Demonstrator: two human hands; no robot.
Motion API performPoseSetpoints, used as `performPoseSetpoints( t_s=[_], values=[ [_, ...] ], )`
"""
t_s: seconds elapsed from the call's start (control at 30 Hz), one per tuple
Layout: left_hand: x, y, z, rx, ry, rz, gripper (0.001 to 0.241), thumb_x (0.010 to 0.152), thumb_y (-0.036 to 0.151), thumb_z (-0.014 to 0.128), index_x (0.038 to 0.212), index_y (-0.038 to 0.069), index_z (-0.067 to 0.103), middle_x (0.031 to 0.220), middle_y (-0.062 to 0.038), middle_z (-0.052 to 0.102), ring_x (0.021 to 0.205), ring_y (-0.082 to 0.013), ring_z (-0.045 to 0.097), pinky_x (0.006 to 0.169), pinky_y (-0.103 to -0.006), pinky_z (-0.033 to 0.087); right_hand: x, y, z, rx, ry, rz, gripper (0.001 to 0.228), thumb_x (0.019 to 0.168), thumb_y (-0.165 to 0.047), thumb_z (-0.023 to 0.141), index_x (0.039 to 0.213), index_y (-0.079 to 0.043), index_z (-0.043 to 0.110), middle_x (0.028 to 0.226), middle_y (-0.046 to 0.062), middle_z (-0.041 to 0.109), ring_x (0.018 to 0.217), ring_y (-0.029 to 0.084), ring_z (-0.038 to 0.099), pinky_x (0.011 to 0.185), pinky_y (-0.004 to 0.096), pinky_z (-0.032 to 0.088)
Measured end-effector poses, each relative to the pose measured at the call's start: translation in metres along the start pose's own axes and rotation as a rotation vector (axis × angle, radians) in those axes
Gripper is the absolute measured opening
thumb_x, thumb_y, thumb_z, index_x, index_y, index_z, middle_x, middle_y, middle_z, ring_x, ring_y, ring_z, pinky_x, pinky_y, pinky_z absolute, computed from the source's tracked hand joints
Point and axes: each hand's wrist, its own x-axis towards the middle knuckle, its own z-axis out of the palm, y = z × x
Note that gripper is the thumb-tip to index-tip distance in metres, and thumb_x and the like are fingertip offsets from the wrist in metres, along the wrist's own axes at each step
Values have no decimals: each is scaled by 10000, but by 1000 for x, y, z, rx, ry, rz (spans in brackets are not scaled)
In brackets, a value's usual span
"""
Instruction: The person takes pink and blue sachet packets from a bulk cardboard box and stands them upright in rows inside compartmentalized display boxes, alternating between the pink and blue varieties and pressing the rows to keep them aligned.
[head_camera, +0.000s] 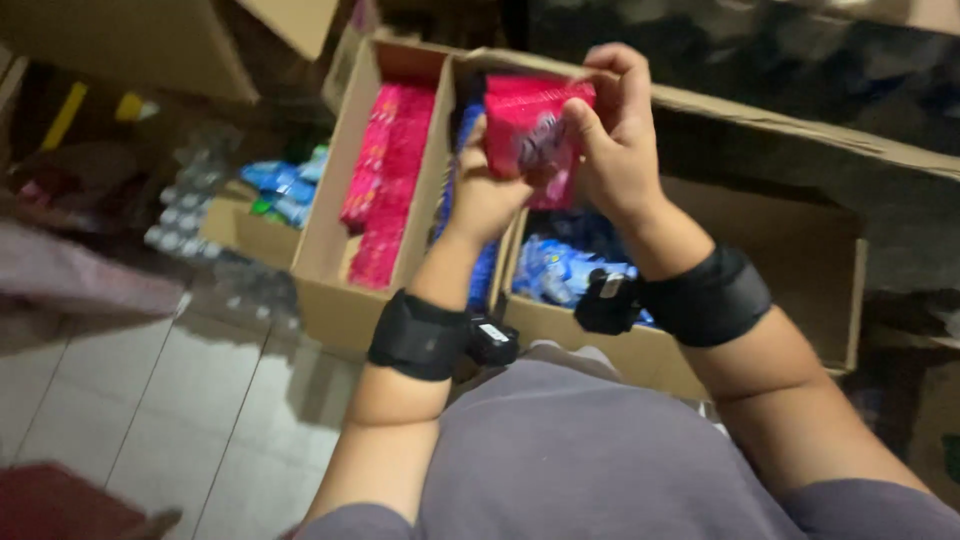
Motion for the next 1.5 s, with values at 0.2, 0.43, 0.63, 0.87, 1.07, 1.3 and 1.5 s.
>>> performPoseSetpoints(
  t_s=[0.2,0.43,0.63,0.87,1.07,1.3,1.5],
  values=[
    [-5,-89,-44,17,8,-224,372,896,130,794,1241,6,732,1113,-90,792,1024,-181,741,908,-352,617,-11,50,30,-428,-291,7,833,1039,145,594,1653,-101,87,1627,161,396,1533,239,436,1287,353,374],
    [2,-23,-127,-137,42,-285,586,852,174,897,1311,-12,584,1208,-106,723,1115,-205,716,968,-378,612,3,52,94,-220,-409,188,911,1025,137,595,1685,-58,-2,1655,147,450,1453,203,513,1235,326,433],
    [-6,-68,-235,678,-221,-409,771,694,243,929,1324,12,549,1190,-184,710,1112,-335,695,956,-427,550,-34,142,93,-740,-692,220,965,900,-140,824,1610,19,191,1477,306,477,1362,443,464,1137,479,395],
    [-49,-197,-280,1290,-592,-997,334,888,230,638,1182,98,725,1265,-183,672,1171,-377,650,947,-496,540,-118,205,94,-1157,-941,609,1014,777,-394,831,1587,-110,292,1581,212,337,1397,488,357,1120,544,373],
    [-73,-306,-274,1455,-673,-1131,297,973,219,587,1188,99,754,1281,-158,700,1176,-339,676,915,-469,576,-137,192,95,-1191,-895,653,997,743,-401,841,1569,-133,350,1605,151,339,1431,478,331,1135,536,370],
    [-68,-332,-252,1540,-801,-1012,319,1017,230,567,1240,66,727,1303,-184,682,1178,-357,678,924,-482,582,-142,181,108,-1154,-814,674,977,745,-429,829,1550,-117,372,1595,160,355,1430,444,351,1098,547,410],
    [-86,-312,-249,1416,-981,-902,271,986,221,607,1133,46,753,1209,-221,703,1112,-393,689,899,-509,577,-136,181,109,-1114,-826,741,976,748,-415,832,1550,-121,361,1595,165,323,1445,440,311,1110,548,387]
  ],
)
